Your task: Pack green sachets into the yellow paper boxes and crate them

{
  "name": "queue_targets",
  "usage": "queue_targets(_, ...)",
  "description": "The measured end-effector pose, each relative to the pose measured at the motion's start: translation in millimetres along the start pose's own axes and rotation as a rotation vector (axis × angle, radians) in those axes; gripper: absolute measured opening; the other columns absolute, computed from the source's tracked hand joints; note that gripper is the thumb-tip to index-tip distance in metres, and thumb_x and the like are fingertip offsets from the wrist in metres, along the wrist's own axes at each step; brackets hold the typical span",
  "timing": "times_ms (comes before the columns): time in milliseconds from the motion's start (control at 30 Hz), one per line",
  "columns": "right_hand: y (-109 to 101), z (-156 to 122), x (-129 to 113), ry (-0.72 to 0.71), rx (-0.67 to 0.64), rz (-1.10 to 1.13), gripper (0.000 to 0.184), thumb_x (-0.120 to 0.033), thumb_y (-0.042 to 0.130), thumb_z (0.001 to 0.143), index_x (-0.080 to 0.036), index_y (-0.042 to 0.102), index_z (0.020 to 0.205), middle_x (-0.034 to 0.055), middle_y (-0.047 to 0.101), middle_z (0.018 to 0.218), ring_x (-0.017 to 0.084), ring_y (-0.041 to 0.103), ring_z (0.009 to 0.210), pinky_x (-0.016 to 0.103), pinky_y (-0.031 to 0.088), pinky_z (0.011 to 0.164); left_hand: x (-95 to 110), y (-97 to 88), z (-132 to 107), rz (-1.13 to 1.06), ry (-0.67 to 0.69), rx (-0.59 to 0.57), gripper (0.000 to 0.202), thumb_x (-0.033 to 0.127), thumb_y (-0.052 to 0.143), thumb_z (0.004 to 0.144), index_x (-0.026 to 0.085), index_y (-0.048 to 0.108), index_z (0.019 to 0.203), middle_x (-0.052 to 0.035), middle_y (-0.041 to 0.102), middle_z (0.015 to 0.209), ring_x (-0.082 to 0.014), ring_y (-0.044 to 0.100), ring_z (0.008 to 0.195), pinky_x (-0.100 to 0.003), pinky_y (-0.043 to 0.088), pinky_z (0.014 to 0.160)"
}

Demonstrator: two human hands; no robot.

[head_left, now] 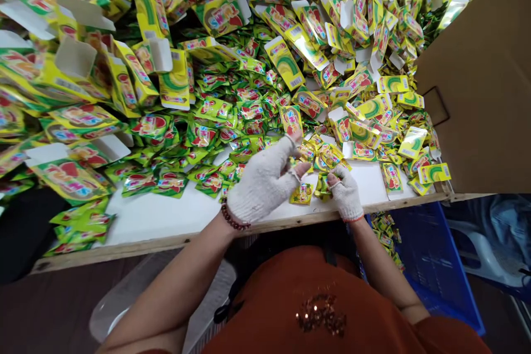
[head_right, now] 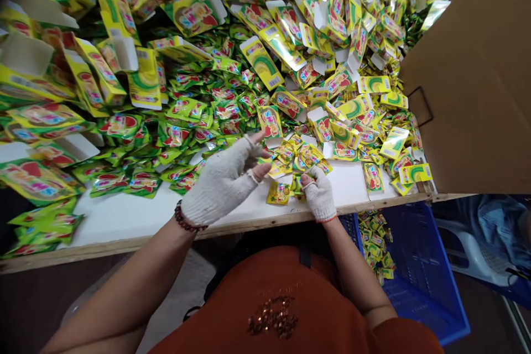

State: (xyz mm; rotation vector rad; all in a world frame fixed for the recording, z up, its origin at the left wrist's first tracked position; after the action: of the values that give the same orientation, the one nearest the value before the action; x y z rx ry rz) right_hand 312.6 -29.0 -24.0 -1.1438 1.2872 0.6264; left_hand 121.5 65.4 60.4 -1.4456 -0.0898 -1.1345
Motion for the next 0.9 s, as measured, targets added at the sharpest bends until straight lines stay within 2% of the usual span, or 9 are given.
queue_targets(67,-7,1,3,0.019,0.039,-0.001,0.036,-0.057,0.060,0.083,-0.021,0.052,0.079,-0.0038,0.049,0.062,0.011,0.046,0.052,0.024,0.041,0.047,2,9.1,-4,0.015,0.145,-0.101,0.064,0.022,0.055,0.086,0.019,0.040,0.147,-0.0102,0.062,0.130,-0.0223,0.060,0.114,-0.037,0.048,0.100)
queue_targets(167,-19,1,9,0.028,0.104,-0.009,0.038,-0.059,0.061,0.082,-0.022,0.053,0.079,-0.0036,0.049,0.061,0.011,0.044,0.051,0.024,0.039,0.045,-13,31.9,-8,0.296,0.253,-0.295,0.073,0.013,0.063,0.071,0.020,0.048,0.142,-0.0146,0.049,0.146,-0.0339,0.042,0.137,-0.052,0.034,0.114)
queue_targets(233,-24,-1,13,0.029,0.137,-0.012,0.040,-0.061,0.060,0.082,-0.022,0.053,0.078,-0.0034,0.049,0.060,0.011,0.044,0.051,0.024,0.039,0.046,-24,45.3,-11,0.451,0.285,-0.383,0.070,0.011,0.064,0.069,0.018,0.052,0.137,-0.0173,0.051,0.143,-0.0382,0.041,0.136,-0.058,0.030,0.113)
queue_targets(300,-25,-3,15,0.028,0.161,-0.017,0.041,-0.062,0.058,0.083,-0.022,0.052,0.077,-0.0032,0.048,0.060,0.012,0.043,0.053,0.025,0.039,0.047,-28,53.1,-14,0.527,0.279,-0.410,0.064,0.011,0.061,0.072,0.015,0.053,0.136,-0.0186,0.057,0.132,-0.0371,0.048,0.128,-0.057,0.033,0.108)
queue_targets(400,-19,-5,11,-0.007,0.180,-0.013,0.041,-0.062,0.057,0.084,-0.022,0.052,0.079,-0.0025,0.049,0.064,0.012,0.044,0.055,0.025,0.040,0.049,-23,55.8,-19,0.535,0.206,-0.387,0.059,0.019,0.063,0.076,0.010,0.053,0.133,-0.0189,0.063,0.117,-0.0347,0.056,0.111,-0.051,0.039,0.099)
queue_targets(533,-6,-5,0,-0.050,0.116,-0.007,0.038,-0.060,0.055,0.087,-0.022,0.052,0.082,-0.0028,0.050,0.067,0.011,0.043,0.053,0.024,0.039,0.050,-17,54.4,-30,0.538,0.066,-0.234,0.060,0.038,0.065,0.078,0.009,0.054,0.129,-0.0206,0.061,0.116,-0.0373,0.053,0.109,-0.051,0.039,0.095)
queue_targets(733,1,-4,-7,-0.089,0.071,-0.066,0.037,-0.057,0.053,0.089,-0.021,0.052,0.080,-0.0029,0.049,0.064,0.011,0.045,0.056,0.025,0.040,0.055,-33,66.4,-45,0.582,-0.031,-0.203,0.058,0.018,0.058,0.076,0.008,0.052,0.133,-0.0207,0.061,0.113,-0.0366,0.055,0.105,-0.049,0.042,0.092)
queue_targets(833,2,-5,-6,-0.095,0.078,-0.061,0.038,-0.058,0.054,0.089,-0.021,0.053,0.081,-0.0024,0.050,0.065,0.011,0.046,0.057,0.024,0.041,0.054,-36,63.8,-49,0.415,-0.099,-0.174,0.061,0.023,0.058,0.076,0.012,0.051,0.135,-0.0185,0.062,0.117,-0.0353,0.057,0.110,-0.047,0.044,0.094)
queue_targets(900,2,-5,-4,-0.078,0.088,-0.034,0.039,-0.059,0.055,0.088,-0.021,0.053,0.081,-0.0021,0.051,0.066,0.011,0.046,0.058,0.023,0.041,0.052,-35,59.3,-51,0.151,-0.165,-0.163,0.062,0.029,0.055,0.079,0.015,0.048,0.139,-0.0158,0.063,0.120,-0.0320,0.058,0.112,-0.044,0.046,0.096)
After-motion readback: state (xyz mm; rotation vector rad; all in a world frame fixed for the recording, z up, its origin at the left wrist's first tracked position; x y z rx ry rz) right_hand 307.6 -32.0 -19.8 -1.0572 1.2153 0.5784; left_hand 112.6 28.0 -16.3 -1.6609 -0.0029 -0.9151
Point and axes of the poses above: each hand's wrist, its own z-axis towards the middle knuckle, its own y-axis out of the palm, x = y × z, the point moved 3 cm from there along z, towards the middle knuckle
